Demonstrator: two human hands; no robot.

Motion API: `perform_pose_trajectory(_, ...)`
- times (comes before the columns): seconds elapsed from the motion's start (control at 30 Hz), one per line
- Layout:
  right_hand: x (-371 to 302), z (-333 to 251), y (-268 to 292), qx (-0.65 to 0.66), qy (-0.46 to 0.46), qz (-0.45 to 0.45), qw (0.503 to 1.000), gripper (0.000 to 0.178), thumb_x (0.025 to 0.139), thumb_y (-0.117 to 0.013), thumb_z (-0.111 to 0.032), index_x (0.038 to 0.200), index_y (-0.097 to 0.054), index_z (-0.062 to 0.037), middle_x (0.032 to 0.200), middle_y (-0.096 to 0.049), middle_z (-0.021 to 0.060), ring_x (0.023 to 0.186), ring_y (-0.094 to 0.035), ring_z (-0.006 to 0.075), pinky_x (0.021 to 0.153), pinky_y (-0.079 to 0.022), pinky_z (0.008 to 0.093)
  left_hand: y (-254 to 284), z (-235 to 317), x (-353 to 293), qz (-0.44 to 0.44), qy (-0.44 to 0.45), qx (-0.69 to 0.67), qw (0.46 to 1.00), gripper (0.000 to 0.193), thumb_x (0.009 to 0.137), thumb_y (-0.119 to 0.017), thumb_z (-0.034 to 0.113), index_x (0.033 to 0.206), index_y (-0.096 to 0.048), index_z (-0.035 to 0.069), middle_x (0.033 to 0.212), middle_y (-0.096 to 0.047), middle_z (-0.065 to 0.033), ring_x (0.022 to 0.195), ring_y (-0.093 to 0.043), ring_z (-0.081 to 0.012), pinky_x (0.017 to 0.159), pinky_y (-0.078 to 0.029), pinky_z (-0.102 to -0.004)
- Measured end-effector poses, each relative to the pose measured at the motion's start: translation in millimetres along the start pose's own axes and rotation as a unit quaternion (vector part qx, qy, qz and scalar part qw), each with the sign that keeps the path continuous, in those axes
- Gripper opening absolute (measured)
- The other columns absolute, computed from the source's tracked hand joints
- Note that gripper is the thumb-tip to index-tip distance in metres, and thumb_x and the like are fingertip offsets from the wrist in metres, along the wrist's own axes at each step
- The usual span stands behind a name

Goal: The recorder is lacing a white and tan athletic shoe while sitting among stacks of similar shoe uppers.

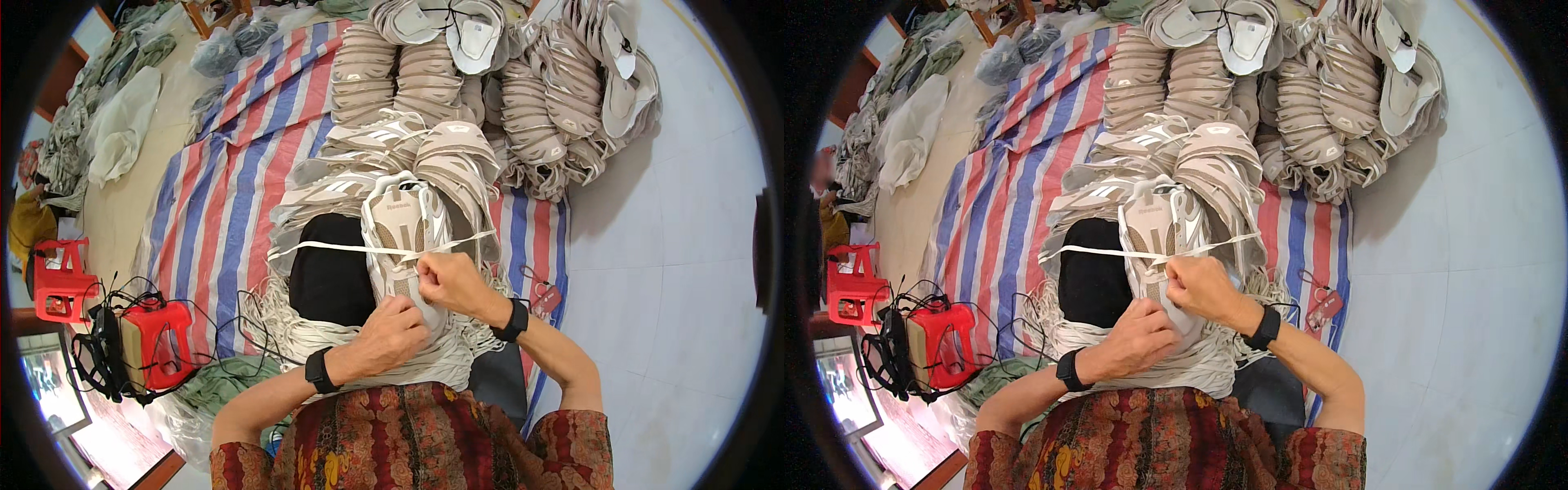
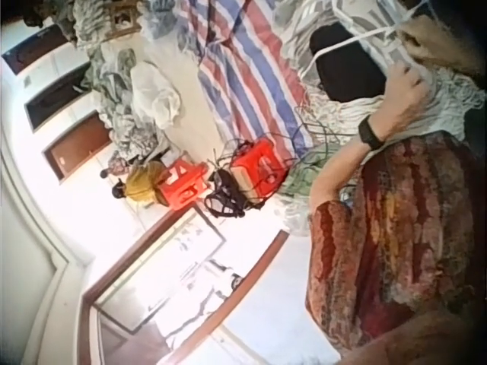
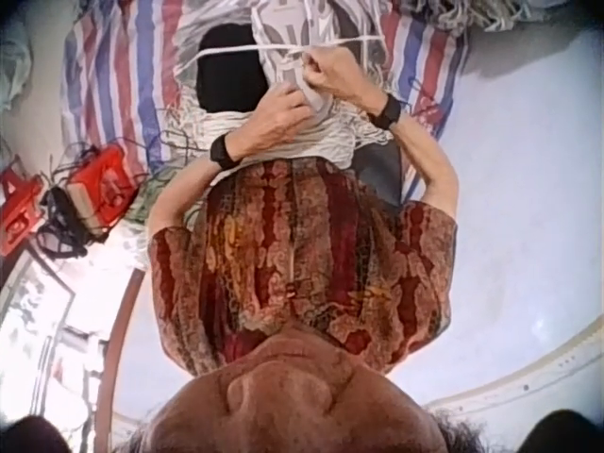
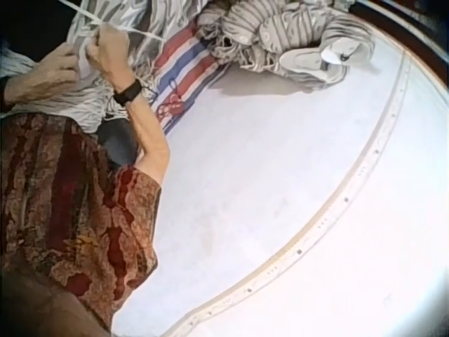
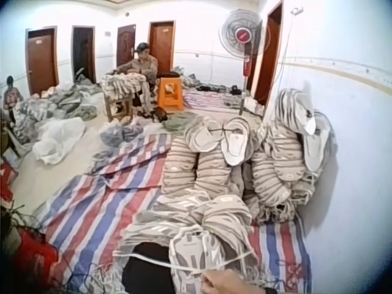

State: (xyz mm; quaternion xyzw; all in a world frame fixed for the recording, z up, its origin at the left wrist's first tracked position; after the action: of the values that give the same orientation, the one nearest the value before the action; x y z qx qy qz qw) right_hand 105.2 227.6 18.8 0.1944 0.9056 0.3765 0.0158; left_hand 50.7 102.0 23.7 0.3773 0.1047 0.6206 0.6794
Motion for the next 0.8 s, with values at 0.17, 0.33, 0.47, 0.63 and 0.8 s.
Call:
perform_pose_trajectory(0.17,-7,16,17,0.08,-0.072,-0.018,0.994,0.017,0.073,-0.055,-0.004,0.09,-0.056,-0.0028,0.073,-0.054,0.0101,0.061,-0.055,0.0244,0.057,-0.044,0.0326,6,-7,1,0.019,0.011,-0.073,0.997,0.02,0.066,-0.068,0.005,0.084,-0.061,0.007,0.084,-0.054,-0.0021,0.084,-0.046,-0.024,0.076,-0.04,-0.0333)
perform_pose_trajectory(0.33,-11,23,11,0.091,-0.047,0.016,0.995,0.016,0.075,-0.055,-0.002,0.091,-0.056,-0.0017,0.077,-0.053,0.0095,0.067,-0.054,0.0215,0.06,-0.043,0.0309,4,-11,3,0.013,0.029,-0.082,0.996,0.02,0.065,-0.069,0.006,0.083,-0.062,0.008,0.081,-0.054,-0.0018,0.081,-0.047,-0.0226,0.074,-0.04,-0.0325)
perform_pose_trajectory(0.47,-8,25,8,0.08,-0.001,0.033,0.996,0.013,0.075,-0.055,-0.003,0.088,-0.055,-0.0013,0.076,-0.052,0.0104,0.066,-0.053,0.023,0.06,-0.043,0.0316,2,-13,4,0.019,0.034,-0.08,0.996,0.018,0.066,-0.069,0.006,0.082,-0.062,0.008,0.08,-0.054,-0.0016,0.08,-0.047,-0.022,0.074,-0.04,-0.0321)
perform_pose_trajectory(0.63,-11,23,4,0.074,-0.004,-0.01,0.997,0.01,0.073,-0.058,-0.004,0.081,-0.052,-0.0013,0.071,-0.048,0.0064,0.06,-0.049,0.0177,0.056,-0.041,0.0283,2,-13,4,0.017,0.036,-0.078,0.996,0.017,0.066,-0.069,0.007,0.082,-0.062,0.008,0.08,-0.054,-0.0018,0.08,-0.047,-0.022,0.074,-0.04,-0.0321)
perform_pose_trajectory(0.8,-7,22,10,0.053,-0.036,0.02,0.998,0.015,0.071,-0.06,-0.005,0.082,-0.05,-0.0028,0.072,-0.046,0.0061,0.061,-0.048,0.0165,0.056,-0.04,0.0285,2,-12,4,0.013,0.049,-0.088,0.995,0.017,0.066,-0.069,0.007,0.082,-0.062,0.008,0.08,-0.054,-0.0021,0.08,-0.047,-0.0221,0.074,-0.039,-0.0325)
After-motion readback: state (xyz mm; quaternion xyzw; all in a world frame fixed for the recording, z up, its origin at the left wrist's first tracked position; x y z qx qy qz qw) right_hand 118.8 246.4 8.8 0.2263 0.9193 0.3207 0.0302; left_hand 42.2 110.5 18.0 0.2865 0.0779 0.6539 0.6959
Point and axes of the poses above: each hand's wrist, its own x-axis towards the middle knuckle, its own y-axis out of the back of the hand, z = x × y, the point moved 5 cm from there along x, towards the middle knuckle
